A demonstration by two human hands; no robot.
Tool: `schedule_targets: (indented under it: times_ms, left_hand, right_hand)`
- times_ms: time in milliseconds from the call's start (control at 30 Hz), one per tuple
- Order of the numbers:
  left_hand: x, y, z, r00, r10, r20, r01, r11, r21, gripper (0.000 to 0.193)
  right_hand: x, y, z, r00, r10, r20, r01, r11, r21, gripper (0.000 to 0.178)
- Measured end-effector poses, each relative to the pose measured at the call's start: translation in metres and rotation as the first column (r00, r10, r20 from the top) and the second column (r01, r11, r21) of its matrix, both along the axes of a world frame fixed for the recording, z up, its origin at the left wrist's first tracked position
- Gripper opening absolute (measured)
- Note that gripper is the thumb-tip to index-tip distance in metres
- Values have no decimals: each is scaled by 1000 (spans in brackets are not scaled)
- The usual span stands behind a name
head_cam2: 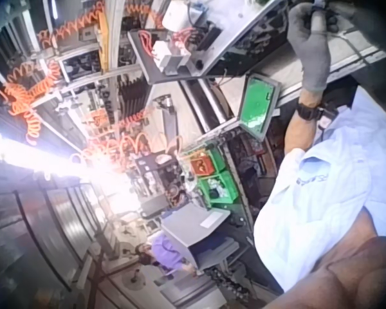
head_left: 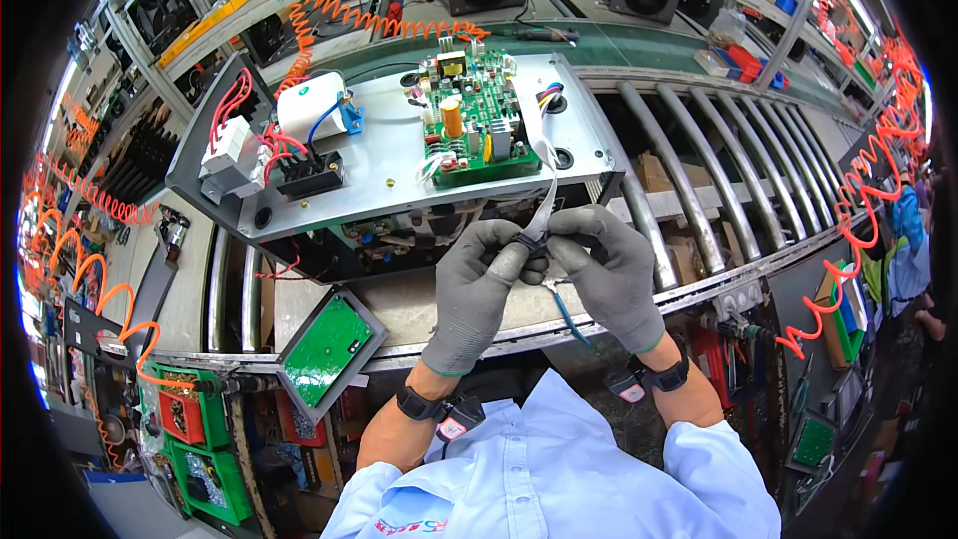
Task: Assembling internal components and the front panel of a MIG welding machine on an industrial production line.
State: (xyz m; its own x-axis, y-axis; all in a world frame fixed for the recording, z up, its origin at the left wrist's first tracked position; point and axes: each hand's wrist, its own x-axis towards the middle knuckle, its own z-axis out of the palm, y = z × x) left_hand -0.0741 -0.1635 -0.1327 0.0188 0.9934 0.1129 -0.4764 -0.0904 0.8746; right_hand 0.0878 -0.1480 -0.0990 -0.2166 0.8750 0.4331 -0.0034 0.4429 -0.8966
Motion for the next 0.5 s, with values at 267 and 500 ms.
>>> schedule_targets:
  times_ms: [267, 500]
  left_hand:
    - [0, -1, 4, 999, 11, -37, -10, 1000, 23, 18]
    - [-1, -4, 11, 993, 44, -108, -41, 999, 32, 16]
  right_hand:
    - [0, 0, 1, 999, -30, 24, 29, 999, 30, 15]
    - [1, 1, 4, 988, -76, 135, 51, 983, 176, 17]
